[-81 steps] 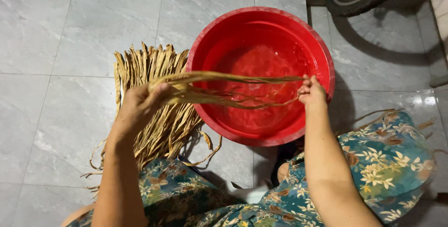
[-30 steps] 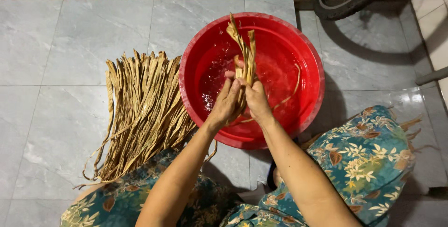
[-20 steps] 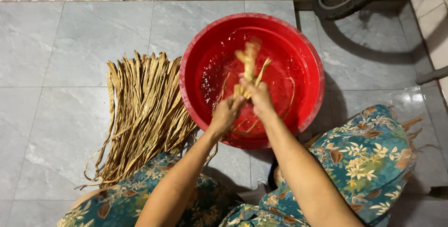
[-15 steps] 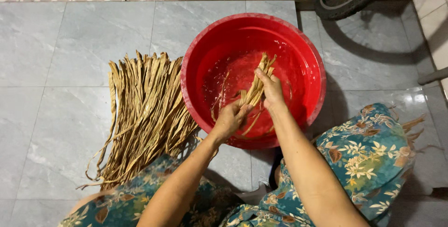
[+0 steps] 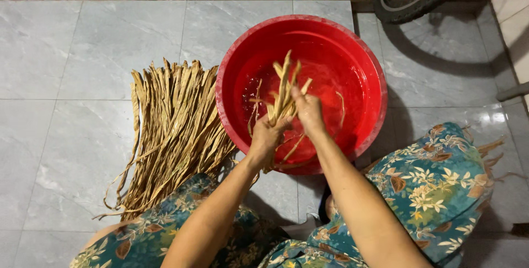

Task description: The person sits on a tiled floor and repeatedly washes dried pods in a red basin of water. They pick up small bundles from a pile, submerge and agitate them in the water, then place them aside.

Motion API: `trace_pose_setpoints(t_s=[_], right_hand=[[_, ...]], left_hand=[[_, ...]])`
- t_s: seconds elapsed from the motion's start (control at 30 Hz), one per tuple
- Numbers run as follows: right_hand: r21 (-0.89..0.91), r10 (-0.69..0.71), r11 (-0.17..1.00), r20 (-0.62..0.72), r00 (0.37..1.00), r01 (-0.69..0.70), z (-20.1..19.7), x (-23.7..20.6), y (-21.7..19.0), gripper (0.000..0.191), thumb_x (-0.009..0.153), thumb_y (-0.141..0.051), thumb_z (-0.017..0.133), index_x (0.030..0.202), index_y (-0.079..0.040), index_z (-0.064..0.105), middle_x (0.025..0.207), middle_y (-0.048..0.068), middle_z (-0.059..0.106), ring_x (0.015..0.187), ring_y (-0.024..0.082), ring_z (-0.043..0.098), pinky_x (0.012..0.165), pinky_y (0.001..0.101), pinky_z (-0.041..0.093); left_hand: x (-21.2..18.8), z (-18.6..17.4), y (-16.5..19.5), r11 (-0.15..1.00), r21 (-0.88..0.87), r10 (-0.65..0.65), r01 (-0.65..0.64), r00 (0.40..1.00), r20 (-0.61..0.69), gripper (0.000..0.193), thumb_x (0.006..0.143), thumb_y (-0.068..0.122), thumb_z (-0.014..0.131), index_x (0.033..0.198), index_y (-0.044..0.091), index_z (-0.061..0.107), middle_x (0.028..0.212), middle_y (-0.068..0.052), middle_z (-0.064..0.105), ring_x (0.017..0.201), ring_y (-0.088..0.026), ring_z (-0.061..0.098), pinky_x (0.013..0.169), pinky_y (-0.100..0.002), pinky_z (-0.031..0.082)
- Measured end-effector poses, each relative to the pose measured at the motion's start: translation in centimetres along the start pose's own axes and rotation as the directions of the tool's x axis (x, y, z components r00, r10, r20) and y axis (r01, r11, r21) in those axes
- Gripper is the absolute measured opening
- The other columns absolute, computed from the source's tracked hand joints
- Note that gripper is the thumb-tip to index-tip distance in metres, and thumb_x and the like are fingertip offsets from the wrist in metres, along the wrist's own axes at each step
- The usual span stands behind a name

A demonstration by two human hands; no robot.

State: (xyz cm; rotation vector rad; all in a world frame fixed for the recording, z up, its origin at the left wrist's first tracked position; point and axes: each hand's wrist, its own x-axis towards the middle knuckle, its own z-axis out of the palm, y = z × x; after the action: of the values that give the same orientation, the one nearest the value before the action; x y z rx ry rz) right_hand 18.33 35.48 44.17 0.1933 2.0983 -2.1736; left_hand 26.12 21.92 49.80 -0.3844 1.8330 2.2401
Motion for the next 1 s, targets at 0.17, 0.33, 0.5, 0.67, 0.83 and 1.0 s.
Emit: trace_pose_setpoints(t_s=[0.17,0.33,0.5,0.67,0.83,1.0], right_hand=[[0.375,0.095,0.92,0.075,0.993,-0.116,-1.5,-0.8,-2.1,0.046,0.103,-0.048,0.061,0.091,-0.005,0.072,0.075,0.005,0.069,0.061,0.013,0.063,0.053,0.027,0.053],[0.278,0.012,0.955,0.307,0.952,-0.102,-0.5,-2.0,-2.2,0.026,0.093,-0.03,0.075,0.101,-0.007,0.066,0.075,0.005,0.067,0.055,0.014,0.062,0.043,0.0291,0.05],[0.34,0.13,0.932,0.009,0.991,-0.125,-0.8,0.6,0.8,0.027,0.096,-0.032,0.077,0.095,-0.008,0.064,0.078,0.003,0.067,0.064,0.014,0.065,0.054,0.0301,0.055],[0.524,0.248,0.829,-0.03,0.968,-0.196,-3.9,1.4,-0.6,0.035,0.091,-0.044,0.071,0.09,-0.01,0.066,0.075,0.002,0.068,0.062,0.013,0.063,0.053,0.0287,0.052],[0.305,0.295,0.895,0.137,0.946,-0.324,-0.4,-2.6,-1.9,0.028,0.092,-0.042,0.076,0.093,-0.014,0.069,0.067,-0.002,0.058,0.049,0.008,0.045,0.04,0.0246,0.034],[0.288,0.138,0.943,0.106,0.985,-0.163,1.4,-2.2,0.3,0.024,0.093,-0.032,0.077,0.094,-0.008,0.074,0.078,0.0,0.068,0.061,0.009,0.057,0.052,0.0251,0.043]], left_hand=[[-0.8,-0.2,1.7,0.997,-0.077,-0.024,0.026,0.999,0.033,0.02,0.099,0.03,0.063,0.101,0.013,0.073,0.067,0.001,0.068,0.041,-0.004,0.044,0.037,-0.023,0.032],[0.3,-1.0,1.9,1.0,0.006,-0.021,0.022,0.998,-0.066,0.011,0.095,0.022,0.069,0.097,0.011,0.069,0.066,-0.001,0.067,0.044,-0.005,0.045,0.039,-0.023,0.03],[-0.2,-0.1,-0.3,0.999,0.015,0.049,-0.048,0.997,-0.051,0.014,0.096,0.022,0.069,0.094,0.009,0.072,0.066,0.001,0.065,0.051,-0.005,0.052,0.045,-0.023,0.037],[-0.9,0.1,-1.0,0.999,0.021,0.046,-0.046,0.999,-0.012,0.024,0.102,0.029,0.065,0.093,0.007,0.069,0.066,0.002,0.063,0.053,-0.006,0.054,0.048,-0.024,0.041],[0.7,-1.8,-0.2,0.996,0.081,0.051,-0.041,0.991,-0.127,0.032,0.105,0.034,0.06,0.091,0.006,0.061,0.062,0.002,0.058,0.05,-0.008,0.05,0.044,-0.027,0.039],[-0.3,-1.3,-0.4,0.992,0.123,0.007,-0.002,0.999,-0.042,0.03,0.104,0.033,0.059,0.092,0.006,0.066,0.062,0.004,0.053,0.051,-0.007,0.046,0.045,-0.027,0.037]])
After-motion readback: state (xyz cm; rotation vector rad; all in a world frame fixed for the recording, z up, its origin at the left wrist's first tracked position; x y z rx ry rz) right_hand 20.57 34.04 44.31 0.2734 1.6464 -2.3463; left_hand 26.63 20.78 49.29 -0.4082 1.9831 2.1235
